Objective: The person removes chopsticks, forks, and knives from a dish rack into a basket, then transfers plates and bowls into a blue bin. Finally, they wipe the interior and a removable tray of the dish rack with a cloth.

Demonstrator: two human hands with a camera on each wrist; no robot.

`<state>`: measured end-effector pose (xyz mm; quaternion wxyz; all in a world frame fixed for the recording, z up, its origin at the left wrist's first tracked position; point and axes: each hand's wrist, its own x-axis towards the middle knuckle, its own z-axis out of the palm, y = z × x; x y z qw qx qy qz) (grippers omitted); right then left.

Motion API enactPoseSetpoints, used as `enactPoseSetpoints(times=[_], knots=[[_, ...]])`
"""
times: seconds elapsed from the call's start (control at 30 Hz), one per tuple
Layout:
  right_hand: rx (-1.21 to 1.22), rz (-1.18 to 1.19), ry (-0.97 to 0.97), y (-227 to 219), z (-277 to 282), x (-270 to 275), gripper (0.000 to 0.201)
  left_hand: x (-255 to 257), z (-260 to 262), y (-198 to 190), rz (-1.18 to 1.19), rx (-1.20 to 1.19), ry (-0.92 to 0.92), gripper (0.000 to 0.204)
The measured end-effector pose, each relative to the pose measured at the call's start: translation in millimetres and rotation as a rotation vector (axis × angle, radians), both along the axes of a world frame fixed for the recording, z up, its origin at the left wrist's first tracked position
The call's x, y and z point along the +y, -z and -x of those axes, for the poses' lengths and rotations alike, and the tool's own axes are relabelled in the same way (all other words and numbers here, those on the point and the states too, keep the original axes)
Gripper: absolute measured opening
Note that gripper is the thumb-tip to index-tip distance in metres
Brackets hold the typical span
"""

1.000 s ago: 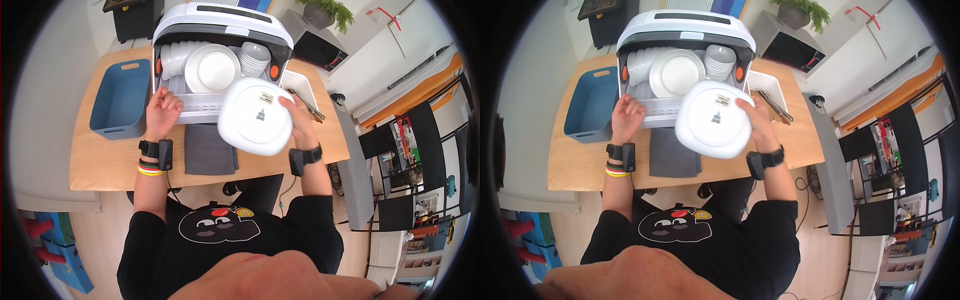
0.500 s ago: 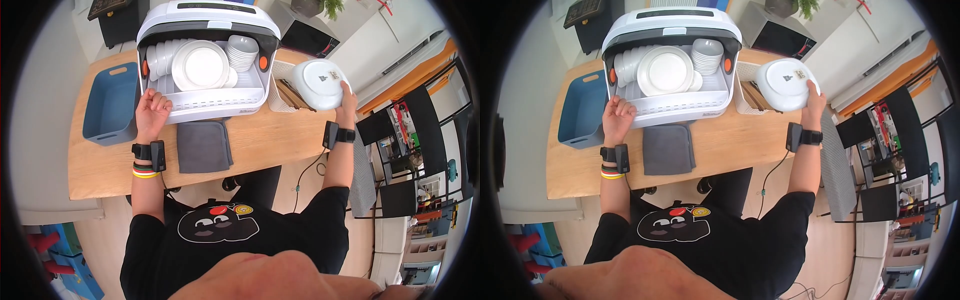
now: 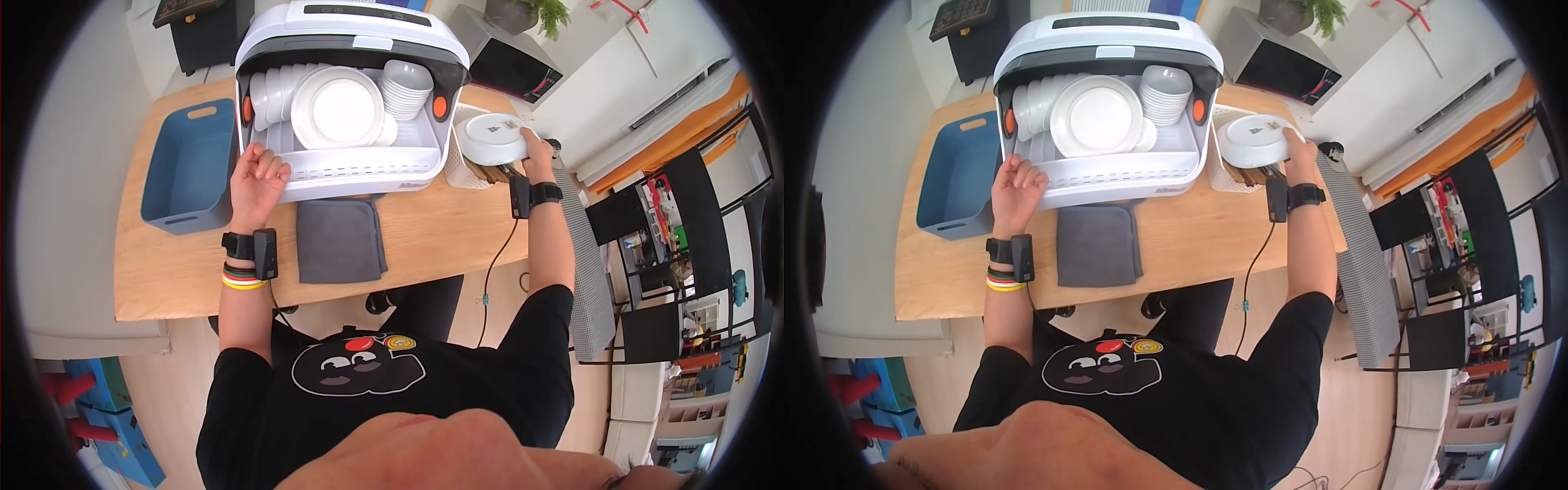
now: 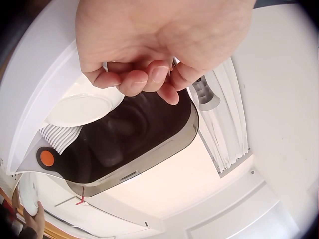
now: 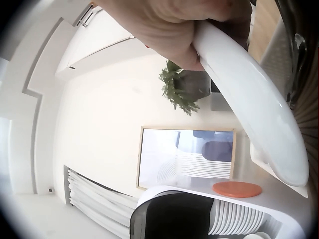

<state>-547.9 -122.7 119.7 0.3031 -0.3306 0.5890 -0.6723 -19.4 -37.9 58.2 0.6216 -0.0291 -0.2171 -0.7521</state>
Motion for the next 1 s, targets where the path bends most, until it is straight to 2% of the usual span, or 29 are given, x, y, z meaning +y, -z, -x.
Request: enactPoseSetpoints(times=[0.17, 0.3, 0.4, 0.47, 0.7, 0.77, 0.9, 0.97, 1.0], knots=[[-0.098, -0.057, -0.055, -7, -13, 15, 0.034, -1, 0, 2, 0.005, -0.016, -0.003, 0.02], [-0.063, -0.123, -0.063, -9, -10, 14, 0.033, 0, 0, 1, -0.01, -0.028, -0.013, 0.02], [0.035, -0.198, -0.06, -12, -10, 8, 0.034, 0, 0, 0, -0.008, -0.024, -0.009, 0.02], [0.214, -0.211, -0.02, -18, -18, 8, 0.038, -1, 0, 1, -0.007, -0.022, -0.007, 0.02], [0.437, -0.149, -0.05, 3, -11, -17, 0.048, -1, 0, 1, -0.013, 0.002, 0.004, 0.021], [0.628, -0.19, -0.047, 15, -5, -30, 0.052, -1, 0, 0, -0.015, 0.006, 0.003, 0.021], [0.692, -0.168, -0.01, 2, -28, -19, 0.055, 0, 0, 0, -0.025, 0.002, -0.001, 0.02], [0.876, -0.205, -0.002, 0, -30, -21, 0.059, 0, 0, 1, -0.025, -0.004, -0.005, 0.02], [0.877, -0.208, -0.002, -1, -31, -22, 0.059, 0, 0, 1, -0.022, -0.01, -0.009, 0.02]])
